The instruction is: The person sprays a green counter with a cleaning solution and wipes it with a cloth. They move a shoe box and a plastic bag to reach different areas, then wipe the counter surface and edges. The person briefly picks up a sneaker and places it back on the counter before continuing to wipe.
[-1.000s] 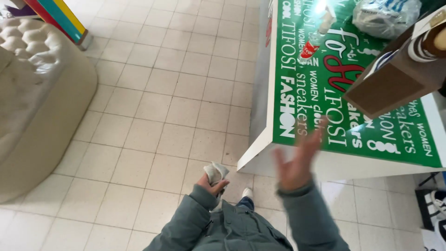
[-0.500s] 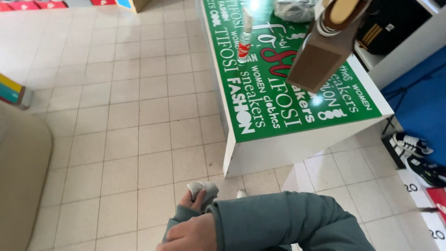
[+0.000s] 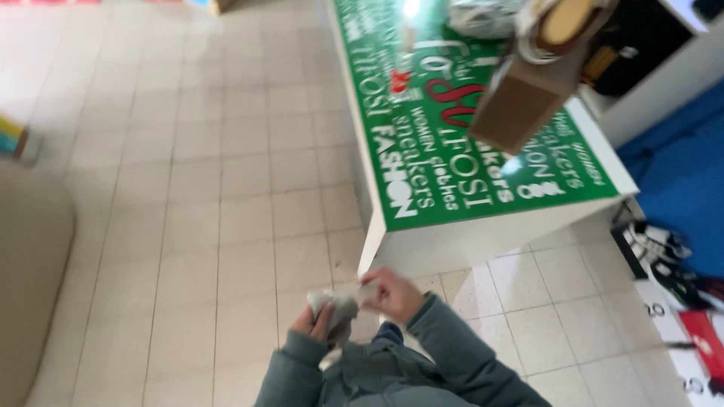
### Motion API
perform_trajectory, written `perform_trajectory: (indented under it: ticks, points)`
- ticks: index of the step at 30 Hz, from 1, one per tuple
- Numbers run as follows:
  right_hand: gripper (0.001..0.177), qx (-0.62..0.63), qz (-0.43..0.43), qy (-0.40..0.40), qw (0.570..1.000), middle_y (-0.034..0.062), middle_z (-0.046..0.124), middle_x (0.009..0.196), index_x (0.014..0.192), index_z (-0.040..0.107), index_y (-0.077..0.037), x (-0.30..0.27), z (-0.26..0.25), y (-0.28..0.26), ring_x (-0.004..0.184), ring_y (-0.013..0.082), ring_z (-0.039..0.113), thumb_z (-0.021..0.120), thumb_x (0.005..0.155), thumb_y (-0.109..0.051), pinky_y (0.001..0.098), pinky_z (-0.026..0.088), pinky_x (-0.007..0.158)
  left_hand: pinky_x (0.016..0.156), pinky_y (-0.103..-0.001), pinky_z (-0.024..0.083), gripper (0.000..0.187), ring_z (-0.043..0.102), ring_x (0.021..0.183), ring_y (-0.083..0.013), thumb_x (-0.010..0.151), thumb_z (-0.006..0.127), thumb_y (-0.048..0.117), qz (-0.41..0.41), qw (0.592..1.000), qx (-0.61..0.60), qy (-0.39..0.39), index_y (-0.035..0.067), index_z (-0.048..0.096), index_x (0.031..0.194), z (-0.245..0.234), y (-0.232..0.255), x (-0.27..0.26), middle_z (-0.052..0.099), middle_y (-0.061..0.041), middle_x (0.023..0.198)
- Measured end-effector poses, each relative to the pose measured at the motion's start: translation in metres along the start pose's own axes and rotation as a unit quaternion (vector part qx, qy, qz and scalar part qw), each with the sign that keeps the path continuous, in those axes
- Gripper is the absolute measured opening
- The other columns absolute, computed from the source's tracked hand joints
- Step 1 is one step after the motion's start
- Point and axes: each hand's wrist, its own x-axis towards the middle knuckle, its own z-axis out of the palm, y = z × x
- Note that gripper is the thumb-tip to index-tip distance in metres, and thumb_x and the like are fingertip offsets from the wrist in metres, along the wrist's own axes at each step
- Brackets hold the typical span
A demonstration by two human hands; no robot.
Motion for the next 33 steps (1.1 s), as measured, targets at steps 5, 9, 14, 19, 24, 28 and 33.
perform_trajectory:
  ticks: [5,9,14,19,24,28,33]
  points:
    - [0.055,-0.079,0.007,-0.114,0.990,0.0076,0.065,0.111,0.137,0.056,-0.011,-0.007,0.053,-0.028,0.082,0.0173,0.069,0.079,0.089,-0.026,0.0339,0.059,0.069,0.073,-0.042,0.060,0.038,0.073,0.085,-0.0279,0.100,0.058,0.035,-0.043,0.999,0.007,-0.031,0.006,0.069,0.122,0.010,0.035,-0.005,0.077,-0.015,0.097]
    - [0.050,-0.096,-0.057,-0.092,0.989,0.0058,0.069,0.108,0.138,0.061,-0.011,0.005,0.046,-0.038,0.085,0.0149,0.071,0.078,0.092,-0.025,0.0304,0.060,0.075,0.078,-0.039,0.061,0.037,0.077,0.090,-0.0256,0.101,0.059,0.035,0.031,0.997,0.073,-0.013,0.006,0.070,0.120,0.003,0.053,-0.010,0.078,-0.014,0.100]
    - [0.045,-0.167,-0.123,-0.077,0.975,0.0050,0.062,0.095,0.116,0.072,-0.009,0.020,0.048,-0.039,0.076,0.0168,0.063,0.090,0.077,-0.024,0.0306,0.056,0.067,0.074,-0.039,0.062,0.035,0.077,0.085,-0.0258,0.100,0.059,0.034,0.039,0.993,0.108,-0.032,0.007,0.068,0.120,-0.010,0.056,-0.014,0.077,-0.015,0.097]
    - [0.036,-0.188,-0.145,-0.076,0.968,0.0054,0.061,0.094,0.098,0.067,-0.007,0.027,0.049,-0.047,0.081,0.0183,0.062,0.090,0.077,-0.024,0.0329,0.053,0.071,0.071,-0.038,0.062,0.034,0.077,0.078,-0.0235,0.101,0.059,0.034,0.032,0.994,0.099,-0.019,0.006,0.072,0.114,-0.023,0.072,-0.014,0.078,-0.014,0.089]
    - [0.031,-0.185,-0.059,-0.063,0.979,0.0040,0.069,0.087,0.095,0.068,-0.009,0.018,0.047,-0.032,0.077,0.0189,0.065,0.090,0.078,-0.024,0.0339,0.052,0.071,0.070,-0.037,0.062,0.036,0.075,0.076,-0.0224,0.101,0.057,0.037,-0.034,0.992,0.118,0.009,0.007,0.072,0.113,-0.025,0.067,-0.015,0.077,-0.013,0.087]
    - [0.025,-0.157,-0.215,-0.049,0.963,0.0058,0.068,0.094,0.105,0.073,-0.010,0.013,0.045,-0.061,0.086,0.0228,0.066,0.082,0.083,-0.011,0.0343,0.056,0.078,0.077,-0.038,0.061,0.038,0.075,0.086,-0.0245,0.101,0.057,0.039,0.039,0.997,0.057,0.043,0.007,0.070,0.118,-0.038,0.038,0.005,0.078,-0.013,0.096]
    - [0.025,-0.117,-0.310,-0.140,0.933,0.0074,0.067,0.094,0.106,0.080,-0.011,0.012,0.044,-0.102,0.089,0.0278,0.065,0.082,0.082,-0.004,0.0381,0.053,0.079,0.076,-0.039,0.062,0.037,0.075,0.090,-0.0268,0.099,0.059,0.041,-0.026,0.989,0.144,0.026,0.012,0.070,0.118,-0.067,0.064,0.026,0.078,-0.013,0.101]
